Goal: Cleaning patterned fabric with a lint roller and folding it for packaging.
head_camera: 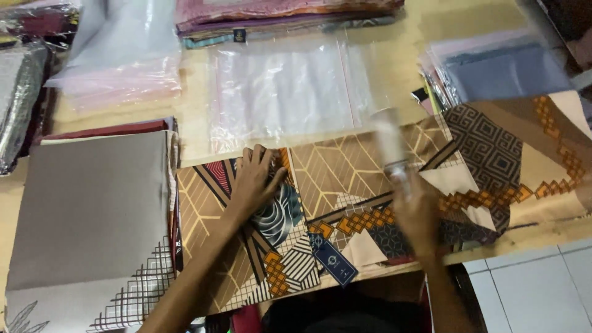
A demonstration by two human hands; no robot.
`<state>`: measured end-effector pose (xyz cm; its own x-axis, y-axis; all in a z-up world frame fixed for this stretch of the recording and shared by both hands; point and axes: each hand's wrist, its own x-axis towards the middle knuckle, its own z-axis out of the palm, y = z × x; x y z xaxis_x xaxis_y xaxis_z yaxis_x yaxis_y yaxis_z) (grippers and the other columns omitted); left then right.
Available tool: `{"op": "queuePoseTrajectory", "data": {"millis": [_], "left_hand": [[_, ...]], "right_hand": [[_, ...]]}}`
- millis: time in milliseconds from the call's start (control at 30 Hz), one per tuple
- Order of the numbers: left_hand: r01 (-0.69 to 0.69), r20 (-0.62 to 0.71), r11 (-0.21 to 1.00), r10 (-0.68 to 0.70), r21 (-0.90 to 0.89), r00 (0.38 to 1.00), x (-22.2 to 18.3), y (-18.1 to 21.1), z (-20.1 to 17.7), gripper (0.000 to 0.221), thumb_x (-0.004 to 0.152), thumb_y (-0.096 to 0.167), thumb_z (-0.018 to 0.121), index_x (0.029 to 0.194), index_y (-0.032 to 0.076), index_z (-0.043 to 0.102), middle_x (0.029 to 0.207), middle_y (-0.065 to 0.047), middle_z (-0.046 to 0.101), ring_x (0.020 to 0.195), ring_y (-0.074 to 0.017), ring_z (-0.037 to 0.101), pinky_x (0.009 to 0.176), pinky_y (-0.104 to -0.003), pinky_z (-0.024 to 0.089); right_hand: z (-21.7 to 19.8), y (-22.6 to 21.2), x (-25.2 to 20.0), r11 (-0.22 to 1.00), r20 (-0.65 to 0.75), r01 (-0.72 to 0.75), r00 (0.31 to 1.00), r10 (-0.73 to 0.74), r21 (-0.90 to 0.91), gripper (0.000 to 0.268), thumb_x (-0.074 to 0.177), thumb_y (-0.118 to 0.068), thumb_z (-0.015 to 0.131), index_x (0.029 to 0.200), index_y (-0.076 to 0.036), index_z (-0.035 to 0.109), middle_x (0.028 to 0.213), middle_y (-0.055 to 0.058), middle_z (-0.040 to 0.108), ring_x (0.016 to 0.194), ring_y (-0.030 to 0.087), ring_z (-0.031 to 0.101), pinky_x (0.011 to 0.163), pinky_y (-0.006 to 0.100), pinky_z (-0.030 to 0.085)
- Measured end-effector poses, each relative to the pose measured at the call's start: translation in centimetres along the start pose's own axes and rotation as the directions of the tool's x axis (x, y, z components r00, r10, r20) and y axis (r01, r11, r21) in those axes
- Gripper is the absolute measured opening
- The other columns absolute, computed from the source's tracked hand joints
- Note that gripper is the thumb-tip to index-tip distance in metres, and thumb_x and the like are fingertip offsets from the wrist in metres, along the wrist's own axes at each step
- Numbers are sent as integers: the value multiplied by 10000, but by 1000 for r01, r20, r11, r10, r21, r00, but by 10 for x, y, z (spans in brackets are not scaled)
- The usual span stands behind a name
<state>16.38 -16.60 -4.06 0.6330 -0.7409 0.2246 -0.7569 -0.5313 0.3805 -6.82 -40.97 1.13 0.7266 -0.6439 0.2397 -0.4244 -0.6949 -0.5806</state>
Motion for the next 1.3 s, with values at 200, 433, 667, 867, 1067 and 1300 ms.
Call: {"op": "queuePoseTrajectory", "data": {"millis": [200, 433, 667, 867, 1067, 1300], "left_hand": [[-7, 2, 999, 7, -53, 1000, 2, -4, 0, 326, 1031, 460, 526, 1169, 164, 522, 1003, -31, 402, 945, -274, 432, 809, -406, 358], [-10, -3, 998, 10, -61, 1000, 1, -6, 5, 308, 1034, 448, 527, 1148, 162, 519, 989, -30, 399, 935, -274, 429, 794, -399, 357], [2, -20, 1000, -3, -16, 1000, 1, -8, 8, 306, 1032, 449, 533, 1150, 168, 524, 986, -31, 404, 911, -251, 422, 778, -385, 358], [23, -1, 998, -23, -50, 1000, 0, 1, -6, 296, 1035, 440, 530, 1167, 176, 523, 977, -19, 403, 918, -252, 423, 795, -391, 360], [13, 0, 1000, -13, -22, 1000, 2, -6, 4, 303, 1037, 456, 514, 1167, 182, 516, 971, -27, 408, 920, -256, 432, 785, -391, 363], [-20, -40, 999, 21, 35, 999, 1, -5, 4, 317, 1036, 467, 505, 1124, 162, 512, 957, -25, 386, 904, -250, 414, 758, -380, 354]], "right_hand": [[54, -46, -25, 997, 352, 77, 933, -77, 15, 336, 981, -495, 578, 1065, -181, 663, 743, 179, 750, 729, 394, 756, 652, 519, 560], [36, 33, 8, 878, 269, -104, 929, 253, -468, 409, 996, -628, 468, 1144, -320, 693, 778, 195, 753, 873, 443, 759, 826, 527, 584], [9, 27, 18, 976, 17, -166, 985, 170, -143, 320, 1094, -299, 569, 1019, -2, 663, 720, 285, 668, 731, 490, 692, 633, 536, 508], [45, -66, -14, 988, 391, -137, 907, 155, -74, 313, 1014, -322, 613, 1243, -109, 631, 763, 207, 714, 594, 340, 692, 552, 426, 533], [32, -55, -1, 962, 438, -32, 886, 153, -272, 448, 1013, -547, 467, 1244, -181, 582, 862, 258, 750, 842, 463, 756, 786, 560, 577], [6, 50, 30, 945, 15, -239, 968, 249, -223, 267, 1108, -224, 590, 1275, -16, 567, 767, 228, 706, 667, 423, 705, 669, 497, 546]]}}
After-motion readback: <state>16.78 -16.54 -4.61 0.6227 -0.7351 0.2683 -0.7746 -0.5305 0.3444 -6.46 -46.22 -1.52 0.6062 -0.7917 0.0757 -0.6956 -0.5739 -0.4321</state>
